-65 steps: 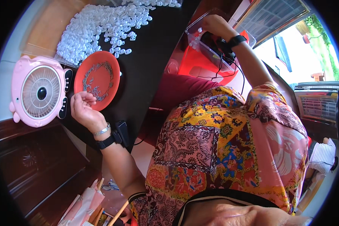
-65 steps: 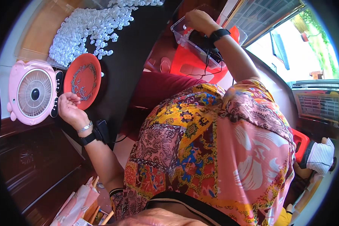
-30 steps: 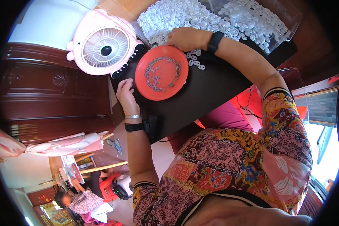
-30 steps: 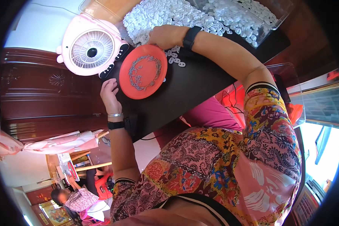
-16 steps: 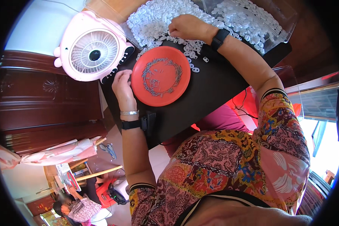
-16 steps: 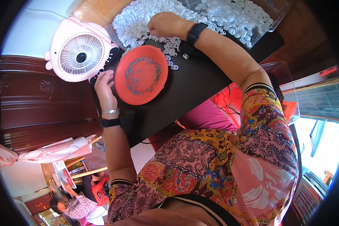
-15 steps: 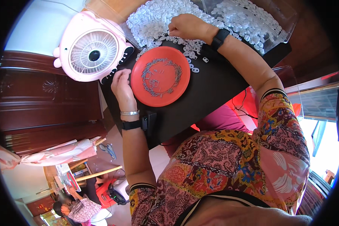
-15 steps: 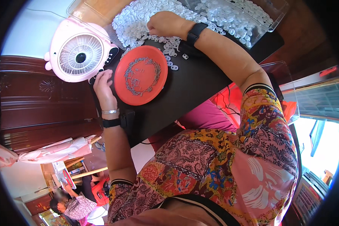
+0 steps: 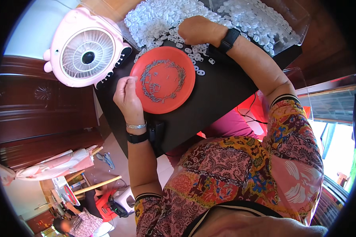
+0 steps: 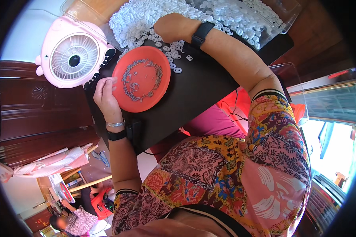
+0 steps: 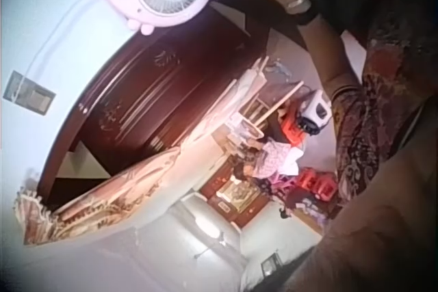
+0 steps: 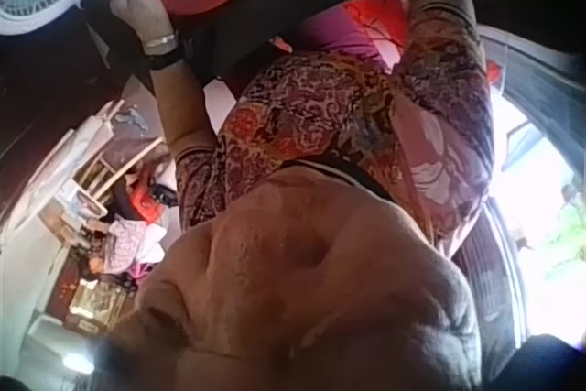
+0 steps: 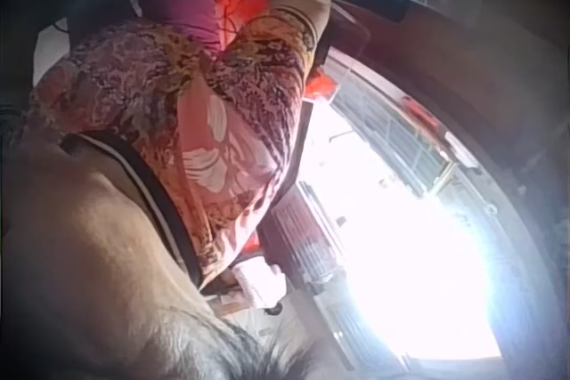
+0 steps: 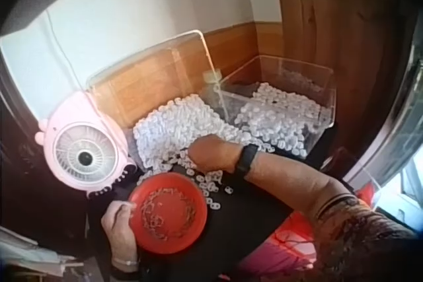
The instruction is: Assembling small white plastic components at a desk.
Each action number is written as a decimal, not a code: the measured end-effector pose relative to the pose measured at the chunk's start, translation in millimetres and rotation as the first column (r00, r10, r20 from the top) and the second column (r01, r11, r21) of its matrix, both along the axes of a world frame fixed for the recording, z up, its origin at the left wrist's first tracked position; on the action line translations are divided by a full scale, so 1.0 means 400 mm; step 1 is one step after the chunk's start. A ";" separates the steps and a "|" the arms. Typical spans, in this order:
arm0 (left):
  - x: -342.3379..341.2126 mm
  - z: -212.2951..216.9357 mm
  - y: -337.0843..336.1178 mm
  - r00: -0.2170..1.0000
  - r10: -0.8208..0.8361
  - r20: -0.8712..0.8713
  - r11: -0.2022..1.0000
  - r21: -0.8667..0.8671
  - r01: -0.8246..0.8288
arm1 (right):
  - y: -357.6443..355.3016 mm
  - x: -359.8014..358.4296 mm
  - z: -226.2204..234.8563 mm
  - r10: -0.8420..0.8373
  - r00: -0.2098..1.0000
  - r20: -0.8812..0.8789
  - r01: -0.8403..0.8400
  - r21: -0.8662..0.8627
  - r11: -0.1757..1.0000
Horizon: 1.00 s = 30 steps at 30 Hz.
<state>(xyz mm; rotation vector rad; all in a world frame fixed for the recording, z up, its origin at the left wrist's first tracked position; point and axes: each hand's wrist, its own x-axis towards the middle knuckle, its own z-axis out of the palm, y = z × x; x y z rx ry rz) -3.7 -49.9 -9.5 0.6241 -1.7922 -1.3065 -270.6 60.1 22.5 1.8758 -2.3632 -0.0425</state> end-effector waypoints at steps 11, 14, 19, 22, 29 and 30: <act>-0.003 0.039 0.056 0.983 -0.181 0.003 0.968 0.176 0.178 | -0.004 0.152 0.056 0.540 0.646 0.540 -0.226 -0.541 0.810; -0.013 0.032 0.080 0.978 -0.206 0.021 0.966 0.164 0.200 | 0.008 0.211 0.056 0.592 0.690 0.417 -0.302 -0.577 0.759; -0.019 0.020 0.083 0.979 -0.204 0.005 0.963 0.181 0.200 | 0.013 0.245 0.024 0.576 0.796 0.185 -0.378 -0.592 0.712; -0.018 0.019 0.080 0.978 -0.210 -0.008 0.949 0.237 0.206 | 0.017 0.256 0.022 0.606 0.772 0.189 -0.396 -0.603 0.692; -0.015 0.015 0.074 0.960 -0.272 -0.072 0.927 0.250 0.281 | 0.016 0.259 0.015 0.588 0.478 0.652 -0.220 -0.559 0.799; -0.014 0.018 0.073 0.953 -0.286 -0.100 0.908 0.288 0.303 | 0.014 0.259 0.016 0.590 0.477 0.651 -0.221 -0.561 0.798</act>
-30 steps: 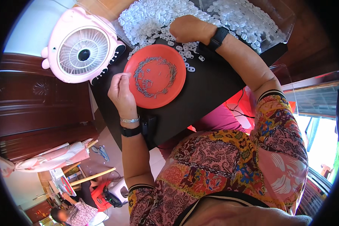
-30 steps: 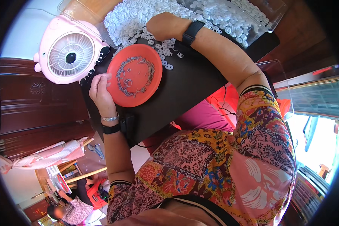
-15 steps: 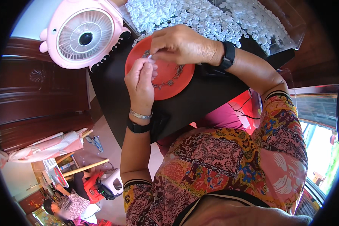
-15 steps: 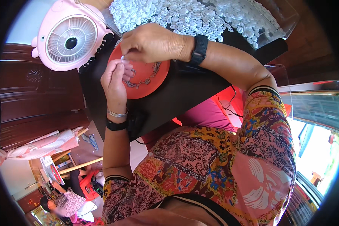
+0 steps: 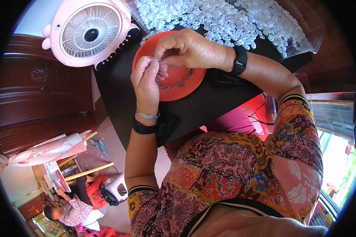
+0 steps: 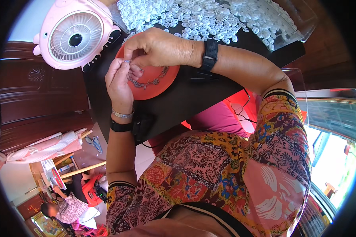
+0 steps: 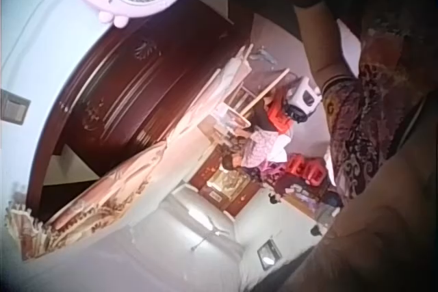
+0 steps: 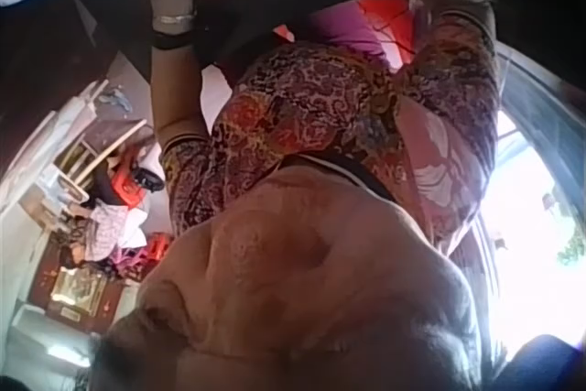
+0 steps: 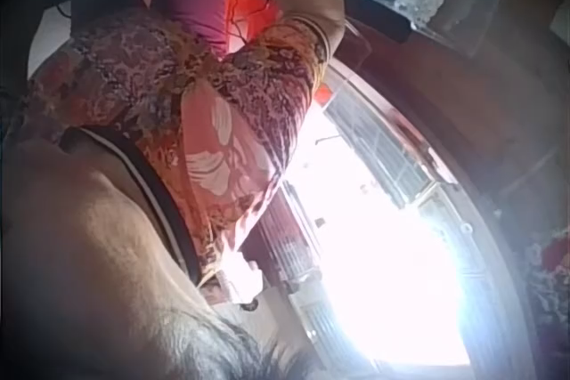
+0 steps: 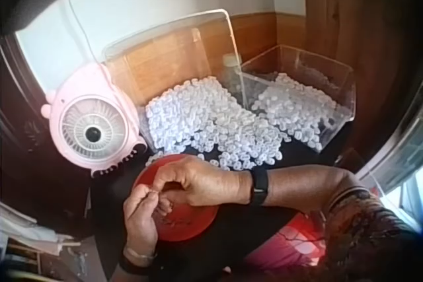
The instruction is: Assembling small white plastic components at a desk.
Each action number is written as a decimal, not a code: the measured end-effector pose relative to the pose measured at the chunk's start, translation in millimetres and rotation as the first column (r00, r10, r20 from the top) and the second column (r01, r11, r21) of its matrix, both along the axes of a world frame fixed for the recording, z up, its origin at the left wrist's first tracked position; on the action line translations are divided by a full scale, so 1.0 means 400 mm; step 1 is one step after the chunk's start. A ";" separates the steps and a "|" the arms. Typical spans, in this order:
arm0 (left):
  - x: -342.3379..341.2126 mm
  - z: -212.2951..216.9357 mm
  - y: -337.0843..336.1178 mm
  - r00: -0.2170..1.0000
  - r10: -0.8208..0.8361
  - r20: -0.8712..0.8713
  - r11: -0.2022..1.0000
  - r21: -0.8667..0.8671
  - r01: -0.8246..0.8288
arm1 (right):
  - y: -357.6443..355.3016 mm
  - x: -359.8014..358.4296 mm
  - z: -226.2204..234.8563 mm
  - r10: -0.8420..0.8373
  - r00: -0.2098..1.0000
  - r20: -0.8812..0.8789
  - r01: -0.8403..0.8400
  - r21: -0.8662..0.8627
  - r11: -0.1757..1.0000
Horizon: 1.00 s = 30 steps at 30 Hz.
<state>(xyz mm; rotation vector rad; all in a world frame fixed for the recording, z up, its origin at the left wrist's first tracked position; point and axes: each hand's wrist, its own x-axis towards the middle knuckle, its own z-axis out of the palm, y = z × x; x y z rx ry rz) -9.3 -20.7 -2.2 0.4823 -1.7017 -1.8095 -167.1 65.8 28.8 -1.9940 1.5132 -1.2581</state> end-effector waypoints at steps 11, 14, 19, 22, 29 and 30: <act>0.001 0.000 0.000 0.997 -0.076 -0.026 0.989 0.128 0.078 | 0.003 -0.003 -0.007 -0.004 1.000 -0.002 0.004 0.001 1.000; 0.008 -0.004 -0.005 0.999 -0.048 -0.009 0.993 0.103 0.048 | -0.001 -0.005 -0.003 -0.008 1.000 0.030 0.007 0.031 0.999; 0.008 0.005 -0.005 0.996 -0.080 0.044 0.993 0.088 0.076 | 0.002 -0.002 -0.010 -0.053 0.996 -0.066 0.050 -0.039 0.998; 0.015 0.008 -0.016 0.982 -0.177 0.062 0.980 0.108 0.170 | 0.004 0.003 -0.007 -0.071 0.995 -0.067 0.070 -0.010 0.997; 0.023 0.004 -0.035 0.998 -0.058 0.020 0.991 0.119 0.056 | 0.005 -0.038 -0.023 -0.123 0.949 -0.290 0.123 -0.020 0.992; 0.025 0.002 -0.040 0.998 -0.054 0.021 0.992 0.119 0.052 | 0.006 -0.048 -0.022 -0.079 0.940 -0.332 0.105 0.062 0.993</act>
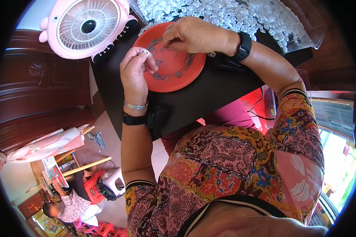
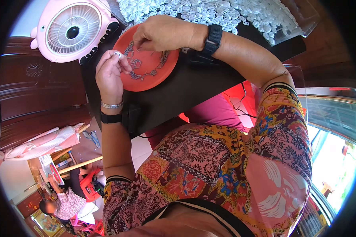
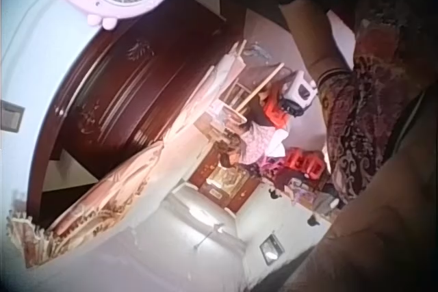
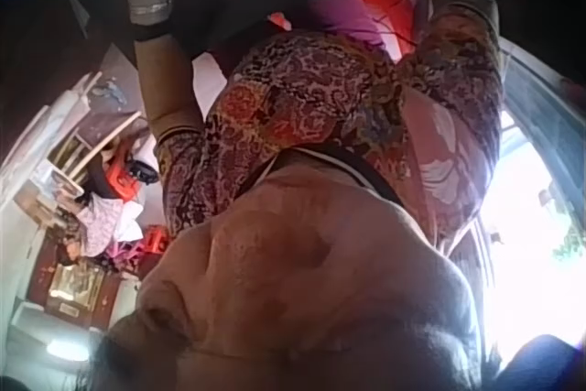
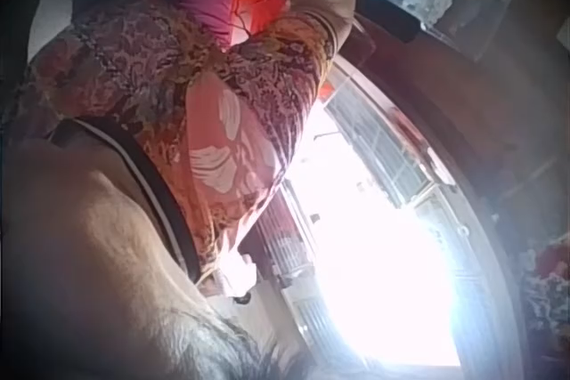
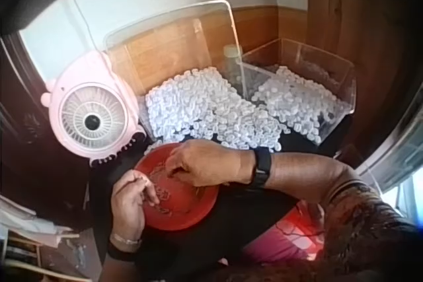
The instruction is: Assembling small white plastic components at a desk.
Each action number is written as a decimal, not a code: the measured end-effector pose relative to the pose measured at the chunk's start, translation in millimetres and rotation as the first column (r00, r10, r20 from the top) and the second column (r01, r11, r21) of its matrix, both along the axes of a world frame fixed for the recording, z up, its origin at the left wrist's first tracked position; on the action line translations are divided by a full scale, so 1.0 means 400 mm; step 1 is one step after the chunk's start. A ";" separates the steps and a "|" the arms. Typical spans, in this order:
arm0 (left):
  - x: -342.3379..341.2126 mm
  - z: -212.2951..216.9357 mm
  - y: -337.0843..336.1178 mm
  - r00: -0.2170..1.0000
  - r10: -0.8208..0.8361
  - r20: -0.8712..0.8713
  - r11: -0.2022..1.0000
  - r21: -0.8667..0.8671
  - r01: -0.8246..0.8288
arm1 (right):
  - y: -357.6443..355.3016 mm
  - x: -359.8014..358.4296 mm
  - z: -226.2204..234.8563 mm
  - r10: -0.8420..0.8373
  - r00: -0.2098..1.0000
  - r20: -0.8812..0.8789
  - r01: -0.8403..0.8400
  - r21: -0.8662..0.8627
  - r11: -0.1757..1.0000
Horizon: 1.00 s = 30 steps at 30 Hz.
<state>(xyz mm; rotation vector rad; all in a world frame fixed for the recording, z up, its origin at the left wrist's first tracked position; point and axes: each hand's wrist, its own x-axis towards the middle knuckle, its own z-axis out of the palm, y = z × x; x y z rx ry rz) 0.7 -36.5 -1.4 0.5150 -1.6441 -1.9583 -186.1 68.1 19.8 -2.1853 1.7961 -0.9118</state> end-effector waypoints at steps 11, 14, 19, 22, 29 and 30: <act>0.000 -0.001 0.001 0.997 -0.021 0.073 0.999 -0.023 0.022 | -0.001 0.032 -0.033 0.063 0.899 -0.434 0.017 0.178 0.984; -0.002 0.007 0.011 0.997 -0.004 0.083 0.997 -0.077 0.010 | 0.003 0.034 -0.045 0.049 0.857 -0.513 0.027 0.141 0.990; 0.001 0.000 0.014 0.997 0.020 0.076 0.992 -0.125 -0.011 | -0.008 0.016 -0.064 0.014 0.938 -0.346 -0.027 -0.034 0.999; 0.002 0.000 0.012 0.997 0.025 0.078 0.988 -0.151 -0.013 | -0.006 0.013 -0.038 0.007 0.996 -0.090 -0.005 0.014 1.000; 0.000 0.009 0.025 0.994 0.041 0.099 0.986 -0.167 -0.024 | -0.013 0.032 -0.014 -0.004 0.974 0.225 0.023 -0.080 0.997; 0.000 0.009 0.027 0.994 0.043 0.101 0.986 -0.164 -0.026 | -0.012 0.033 -0.013 0.019 0.949 0.315 0.002 -0.068 0.998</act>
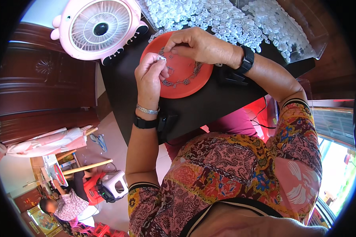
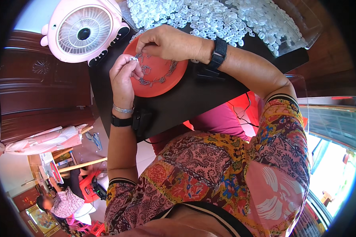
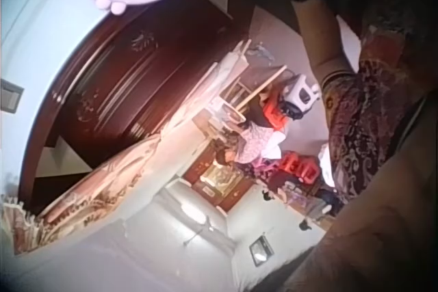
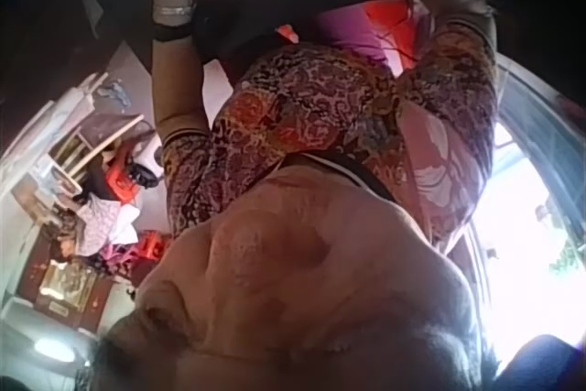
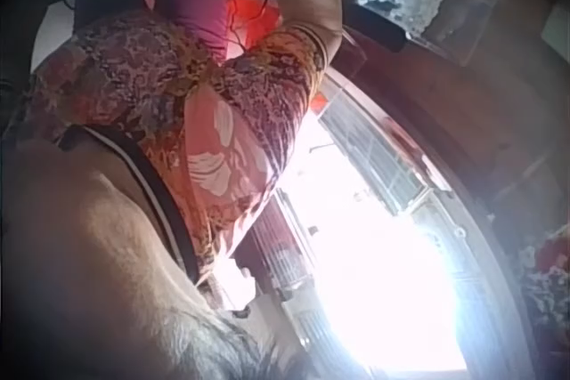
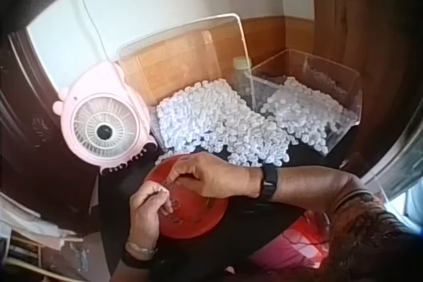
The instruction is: Assembling small white plastic components at a desk.
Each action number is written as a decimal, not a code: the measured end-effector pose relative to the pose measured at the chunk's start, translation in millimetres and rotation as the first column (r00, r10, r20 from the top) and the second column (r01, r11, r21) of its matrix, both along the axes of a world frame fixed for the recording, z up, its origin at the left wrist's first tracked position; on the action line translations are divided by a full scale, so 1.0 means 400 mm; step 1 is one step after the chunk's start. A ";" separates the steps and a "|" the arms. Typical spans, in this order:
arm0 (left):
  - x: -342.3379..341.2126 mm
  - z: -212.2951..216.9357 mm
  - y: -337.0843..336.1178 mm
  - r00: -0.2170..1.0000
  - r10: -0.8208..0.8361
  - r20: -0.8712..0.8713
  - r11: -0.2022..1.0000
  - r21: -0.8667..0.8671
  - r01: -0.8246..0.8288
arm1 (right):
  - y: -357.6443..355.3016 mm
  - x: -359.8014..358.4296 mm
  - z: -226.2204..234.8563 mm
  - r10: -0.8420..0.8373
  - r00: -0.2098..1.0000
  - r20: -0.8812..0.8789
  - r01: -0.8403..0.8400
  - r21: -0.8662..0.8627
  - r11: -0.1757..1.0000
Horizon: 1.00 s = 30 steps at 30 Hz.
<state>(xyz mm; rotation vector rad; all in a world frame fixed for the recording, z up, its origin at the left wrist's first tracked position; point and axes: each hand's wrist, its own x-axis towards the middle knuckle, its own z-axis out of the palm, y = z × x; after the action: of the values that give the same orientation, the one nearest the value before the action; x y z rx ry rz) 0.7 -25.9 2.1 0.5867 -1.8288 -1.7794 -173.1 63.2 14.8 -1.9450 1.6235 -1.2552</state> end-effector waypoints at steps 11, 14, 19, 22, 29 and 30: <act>-0.006 -0.005 0.023 0.998 -0.016 -0.055 0.996 0.083 0.020 | 0.013 0.015 0.030 0.037 0.820 0.571 -0.166 0.175 0.970; -0.007 -0.003 0.028 0.997 -0.015 -0.082 0.991 0.129 0.025 | 0.010 0.024 0.022 0.017 0.783 0.622 -0.177 0.197 0.964; -0.002 -0.002 0.028 0.992 -0.022 -0.128 0.989 0.140 0.040 | 0.013 0.022 0.018 0.027 0.874 0.486 -0.171 0.253 0.952; 0.000 0.004 0.032 0.994 -0.026 -0.104 0.995 0.097 0.036 | 0.017 0.016 0.023 0.009 0.887 0.462 -0.160 0.290 0.944; 0.005 0.000 0.028 0.994 0.018 -0.105 0.998 0.056 -0.012 | 0.022 0.014 0.039 0.029 0.863 0.505 -0.151 0.202 0.968; 0.005 0.001 0.028 0.996 0.008 -0.094 1.000 0.030 -0.005 | 0.022 0.011 0.038 0.042 0.886 0.463 -0.156 0.212 0.965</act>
<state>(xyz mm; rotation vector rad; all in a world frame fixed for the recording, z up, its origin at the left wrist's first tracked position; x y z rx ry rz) 2.7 -14.6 2.6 0.5107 -1.7387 -1.8014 -168.6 72.0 29.9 -1.4293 1.3440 -1.2804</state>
